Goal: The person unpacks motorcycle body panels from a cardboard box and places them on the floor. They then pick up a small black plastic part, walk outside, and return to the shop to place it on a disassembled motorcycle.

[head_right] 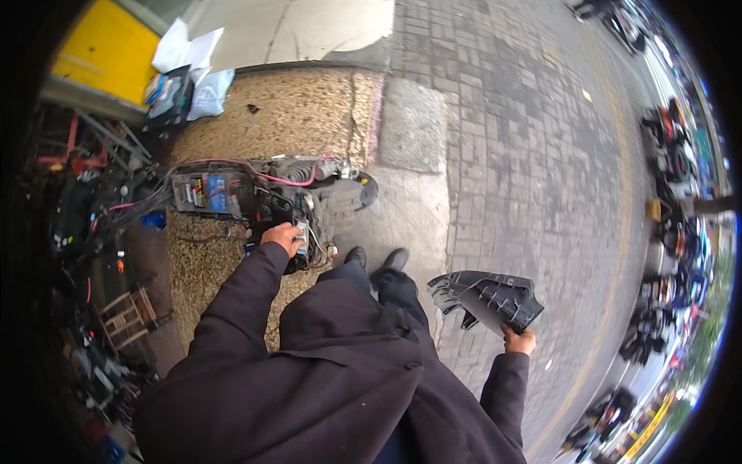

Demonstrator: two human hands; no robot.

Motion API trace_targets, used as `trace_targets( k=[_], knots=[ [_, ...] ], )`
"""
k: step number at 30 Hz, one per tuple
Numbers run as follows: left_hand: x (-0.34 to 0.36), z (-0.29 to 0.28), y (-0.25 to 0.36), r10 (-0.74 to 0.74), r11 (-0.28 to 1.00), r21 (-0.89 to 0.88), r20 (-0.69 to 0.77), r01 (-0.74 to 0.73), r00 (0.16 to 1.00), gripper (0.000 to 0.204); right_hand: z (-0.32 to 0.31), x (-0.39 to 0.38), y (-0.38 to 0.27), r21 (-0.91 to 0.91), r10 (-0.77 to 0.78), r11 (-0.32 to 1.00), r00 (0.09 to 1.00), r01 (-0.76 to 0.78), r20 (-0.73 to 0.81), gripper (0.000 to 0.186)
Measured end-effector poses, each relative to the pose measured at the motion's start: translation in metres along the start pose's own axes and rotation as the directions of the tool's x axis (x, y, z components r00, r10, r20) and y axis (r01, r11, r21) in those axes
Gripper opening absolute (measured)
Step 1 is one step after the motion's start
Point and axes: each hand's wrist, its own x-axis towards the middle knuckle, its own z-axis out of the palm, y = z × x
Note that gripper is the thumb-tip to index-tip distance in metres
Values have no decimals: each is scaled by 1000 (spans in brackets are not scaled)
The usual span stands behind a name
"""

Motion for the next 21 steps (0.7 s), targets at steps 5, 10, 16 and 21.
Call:
trace_targets(
  k=[5,10,16,21],
  knots=[
    [19,-18,34,-291,947,-195,-195,253,937,24,28,104,-106,-136,-173,974,982,183,82,24],
    [84,-9,91,-368,888,-427,-434,172,822,25,76,194,-235,-251,-462,831,867,496,185,29],
    [144,-13,178,-372,806,-577,-319,133,872,38,131,233,-396,-81,-675,679,664,729,322,28],
    [204,-34,203,-497,722,-669,-322,177,806,46,183,239,-506,33,-637,702,608,711,474,30]
  ],
)
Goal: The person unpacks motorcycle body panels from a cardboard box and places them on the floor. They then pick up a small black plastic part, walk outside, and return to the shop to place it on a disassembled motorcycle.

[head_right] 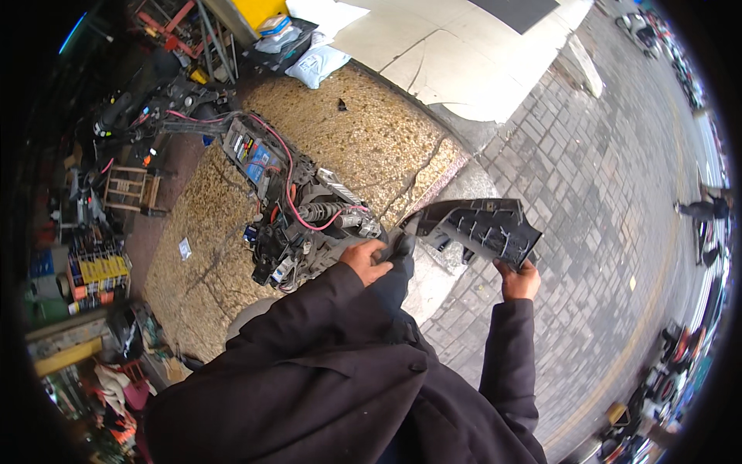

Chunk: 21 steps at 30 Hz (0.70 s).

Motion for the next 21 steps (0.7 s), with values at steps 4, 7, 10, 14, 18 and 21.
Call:
trace_targets(
  k=[4,7,10,14,18,21],
  knots=[
    [71,29,11,2,1000,-3,-158,-2,987,57,10,59,-57,249,-56,968,992,27,111,20],
    [130,49,10,-107,987,-132,-147,88,983,58,12,106,-94,321,-105,946,978,43,180,20],
    [180,59,17,-136,982,-152,-173,110,976,60,19,145,-125,383,-106,924,961,-1,257,20],
    [234,47,41,-109,977,-200,-153,77,982,62,41,194,-171,350,-89,936,933,-42,348,19],
    [281,21,63,-30,980,-194,-391,-51,920,65,76,227,-232,305,-132,952,893,-6,430,20],
    [308,8,72,-166,972,-225,-442,71,881,73,97,246,-276,254,-159,967,807,12,568,19]
  ],
)
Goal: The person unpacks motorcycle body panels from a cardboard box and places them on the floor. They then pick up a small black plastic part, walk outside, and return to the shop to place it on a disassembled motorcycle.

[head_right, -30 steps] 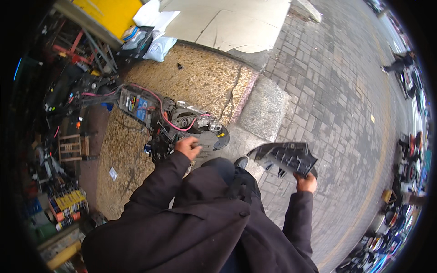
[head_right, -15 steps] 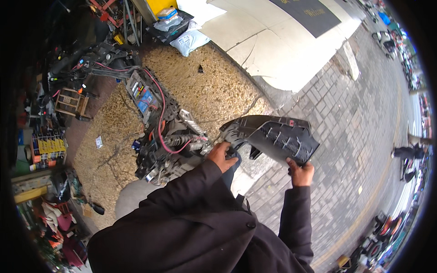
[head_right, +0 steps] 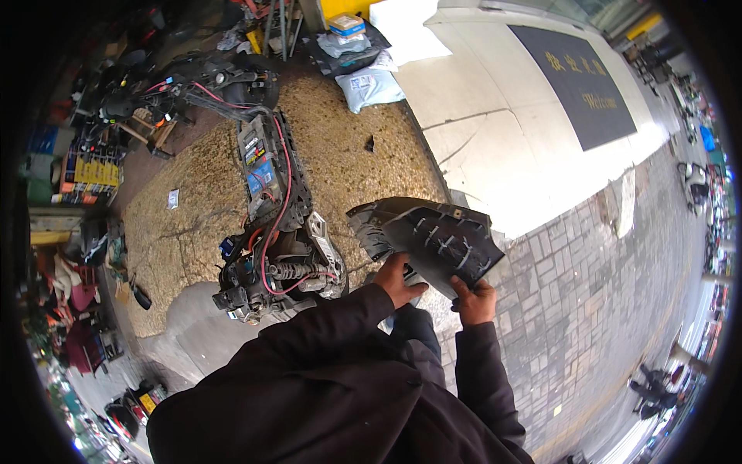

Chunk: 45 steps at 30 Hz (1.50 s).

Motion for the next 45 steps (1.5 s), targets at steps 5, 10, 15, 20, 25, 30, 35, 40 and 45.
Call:
trace_targets(
  k=[5,10,15,20,25,30,35,40,45],
  knots=[
    [65,-1,11,-91,983,-172,-114,70,989,81,24,76,-47,-196,-155,957,948,214,280,27],
    [122,-24,24,-334,941,-16,-197,338,922,84,39,166,-83,-438,-227,809,895,393,384,38],
    [143,-122,12,-343,938,-208,-647,275,681,59,43,224,-130,-403,-202,822,868,402,455,38],
    [129,-284,18,-168,974,-209,-926,-90,338,49,72,262,-186,-448,-332,650,759,614,559,30],
    [134,-406,58,15,990,4,-997,-138,80,51,118,302,-230,-499,-360,564,740,658,569,32],
    [175,-424,8,-116,985,-128,-988,-113,103,38,176,347,-281,-490,-394,536,717,688,575,31],
    [255,-314,-84,-409,911,-392,-823,128,394,25,246,375,-335,-479,-372,552,715,683,591,34],
    [341,-228,-84,-554,799,-128,-537,587,636,52,304,399,-389,-415,-176,752,763,512,622,37],
    [401,-216,-42,-671,726,-434,-279,533,687,71,363,435,-422,-299,-34,899,732,319,680,35]
  ],
)
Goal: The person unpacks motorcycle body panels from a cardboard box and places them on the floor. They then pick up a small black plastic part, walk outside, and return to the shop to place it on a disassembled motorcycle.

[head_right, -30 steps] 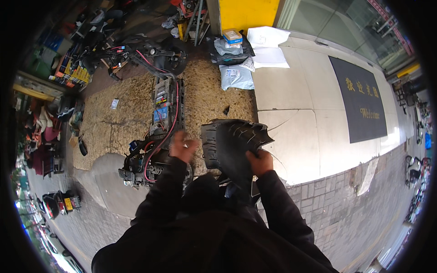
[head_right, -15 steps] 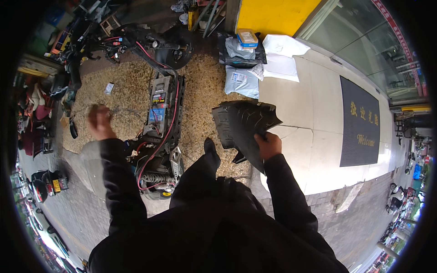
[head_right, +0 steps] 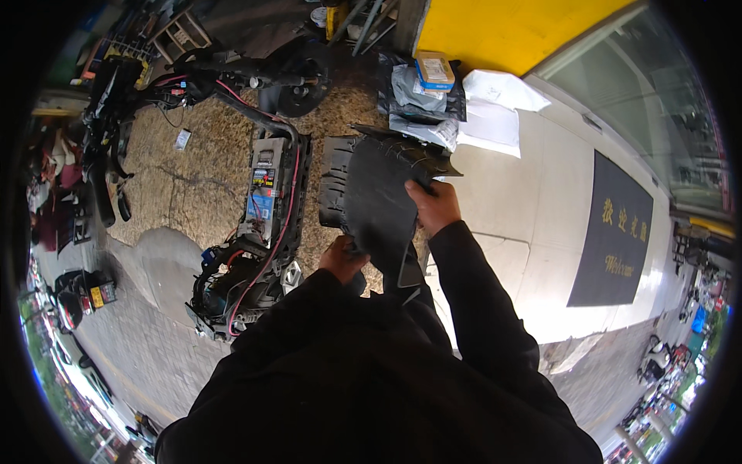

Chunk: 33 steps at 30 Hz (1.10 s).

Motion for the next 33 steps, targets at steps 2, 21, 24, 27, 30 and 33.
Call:
trace_targets(
  k=[2,21,24,27,30,33],
  knots=[
    [15,9,21,78,988,140,-45,-71,996,72,-1,30,-11,147,58,987,996,-68,71,32],
    [135,-8,116,49,970,234,-425,58,904,86,87,163,-99,32,72,997,989,-77,133,22],
    [146,-34,116,43,977,207,-398,44,917,86,114,172,-110,7,33,999,989,-34,141,20],
    [152,-58,117,34,978,202,-388,49,921,86,136,180,-118,-19,13,1000,988,-10,152,19],
    [157,-77,117,53,977,209,-412,38,910,87,152,186,-126,9,33,999,986,-35,165,17],
    [160,-93,116,57,976,214,-418,38,907,87,164,190,-132,25,39,999,984,-44,176,15]
  ],
)
